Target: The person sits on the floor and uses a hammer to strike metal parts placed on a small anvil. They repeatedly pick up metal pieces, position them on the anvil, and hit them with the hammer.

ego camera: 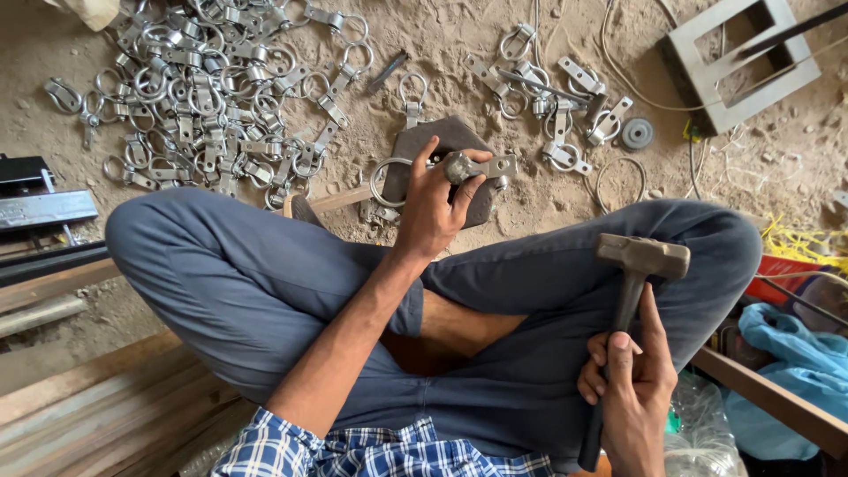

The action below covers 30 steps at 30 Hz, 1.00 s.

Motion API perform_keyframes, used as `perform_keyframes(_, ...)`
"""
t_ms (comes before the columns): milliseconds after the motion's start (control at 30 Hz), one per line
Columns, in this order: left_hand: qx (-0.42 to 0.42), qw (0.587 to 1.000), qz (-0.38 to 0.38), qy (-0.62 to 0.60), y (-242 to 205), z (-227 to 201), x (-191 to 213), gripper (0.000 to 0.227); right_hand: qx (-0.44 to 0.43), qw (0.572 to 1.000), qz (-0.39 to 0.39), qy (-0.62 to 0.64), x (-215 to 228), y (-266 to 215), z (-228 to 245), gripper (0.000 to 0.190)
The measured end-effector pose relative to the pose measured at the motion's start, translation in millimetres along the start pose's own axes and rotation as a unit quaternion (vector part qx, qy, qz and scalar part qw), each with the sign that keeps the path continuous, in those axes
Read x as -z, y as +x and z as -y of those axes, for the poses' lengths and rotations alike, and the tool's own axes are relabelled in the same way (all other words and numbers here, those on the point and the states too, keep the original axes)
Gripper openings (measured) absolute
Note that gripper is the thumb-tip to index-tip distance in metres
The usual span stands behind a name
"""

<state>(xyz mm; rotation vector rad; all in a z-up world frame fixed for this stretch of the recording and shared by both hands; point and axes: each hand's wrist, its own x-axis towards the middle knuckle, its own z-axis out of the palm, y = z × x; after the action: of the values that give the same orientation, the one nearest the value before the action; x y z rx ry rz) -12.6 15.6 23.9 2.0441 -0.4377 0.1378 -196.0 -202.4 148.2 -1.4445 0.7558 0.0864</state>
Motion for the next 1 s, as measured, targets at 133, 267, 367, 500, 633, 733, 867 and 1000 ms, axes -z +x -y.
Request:
perform_keyframes(133, 0.005, 1.000, 0.015, 0.014, 2, 2, 0, 0.024, -0.012, 1.000, -0.009, -0.006, -1, 0, 4, 0.067)
perform_keyframes(267, 0.007, 0.999, 0.034, 0.028, 6, 4, -1, 0.024, -0.020, 1.000, -0.011, -0.007, -3, 1, 6, 0.067)
perform_keyframes(367, -0.007, 0.999, 0.042, 0.019, 5, 2, -1, 0.023, -0.017, 1.000, -0.006, -0.007, -2, 2, 5, 0.067)
perform_keyframes(500, -0.006, 0.997, 0.059, 0.044, 8, 4, -3, 0.030, -0.009, 1.000, -0.004, -0.005, -1, 2, 3, 0.067)
perform_keyframes(633, -0.007, 0.997, 0.057, 0.051, 10, 12, -9, 0.040, -0.009, 1.000, -0.005, -0.005, 0, 3, 2, 0.067)
perform_keyframes(733, -0.025, 0.998, 0.044, 0.035, 13, 15, -10, 0.039, 0.002, 1.000, -0.002, -0.004, -2, 3, 1, 0.067)
perform_keyframes(867, -0.033, 0.998, 0.037, 0.030, 13, 9, -7, 0.038, 0.012, 1.000, -0.001, -0.006, -5, 0, 4, 0.067)
perform_keyframes(1000, -0.034, 0.999, 0.033, 0.020, 15, 7, -10, 0.039, 0.016, 0.997, -0.011, -0.072, -16, -5, 15, 0.067)
